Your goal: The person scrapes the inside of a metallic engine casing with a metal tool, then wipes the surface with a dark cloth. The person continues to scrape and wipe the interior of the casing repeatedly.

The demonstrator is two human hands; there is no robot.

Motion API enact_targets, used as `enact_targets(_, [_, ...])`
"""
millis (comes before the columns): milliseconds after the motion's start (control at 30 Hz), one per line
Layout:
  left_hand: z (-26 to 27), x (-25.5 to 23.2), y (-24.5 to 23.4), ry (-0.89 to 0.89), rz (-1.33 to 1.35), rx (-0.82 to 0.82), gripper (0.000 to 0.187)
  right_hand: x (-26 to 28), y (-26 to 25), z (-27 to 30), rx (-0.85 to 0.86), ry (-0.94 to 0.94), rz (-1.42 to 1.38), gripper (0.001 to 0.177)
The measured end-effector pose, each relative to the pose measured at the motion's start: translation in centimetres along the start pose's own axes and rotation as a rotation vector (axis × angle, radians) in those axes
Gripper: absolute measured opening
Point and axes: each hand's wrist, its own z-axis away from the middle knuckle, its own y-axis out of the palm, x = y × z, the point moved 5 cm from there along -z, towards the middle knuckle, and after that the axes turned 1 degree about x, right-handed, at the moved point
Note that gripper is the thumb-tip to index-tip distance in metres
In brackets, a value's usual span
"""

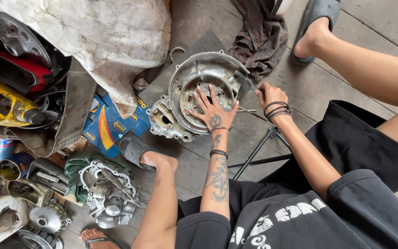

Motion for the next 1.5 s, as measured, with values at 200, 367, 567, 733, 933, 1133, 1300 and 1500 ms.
enact_targets(200, [0.0, 0.2, 0.0, 0.015, 0.004, 0.016, 0.114, 2.3, 4.1, -3.1, -0.012, -0.026, -0.144, 0.042])
enact_targets(367, [-0.2, 0.0, 0.2, 0.014, 0.024, 0.012, 0.116, 0.7, -0.2, -2.9, -0.055, -0.046, -0.121, 0.038])
enact_targets(567, [0.3, 0.4, 0.2, 0.017, 0.013, 0.026, 0.116, 2.9, 1.6, -2.2, -0.019, -0.094, -0.161, 0.038])
enact_targets(733, [0.1, 0.1, 0.4, 0.018, 0.018, 0.017, 0.117, 0.9, 2.3, -3.3, -0.066, -0.065, -0.034, 0.033])
enact_targets(933, [0.0, 0.3, 0.6, 0.017, 0.002, -0.010, 0.118, 1.3, 1.3, -3.6, -0.054, -0.083, -0.135, 0.034])
enact_targets(1133, [0.0, 0.2, 0.4, 0.019, -0.002, -0.013, 0.115, 0.5, 6.1, -5.7, -0.001, -0.104, -0.462, 0.036])
enact_targets(1300, [0.0, 0.1, 0.1, 0.012, 0.001, -0.008, 0.118, 1.4, -0.2, -3.9, -0.072, -0.141, -0.103, 0.035])
enact_targets(1500, [0.0, 0.1, 0.4, 0.011, -0.039, -0.004, 0.119, 2.1, 7.7, -4.1, 0.070, -0.151, -0.437, 0.036])
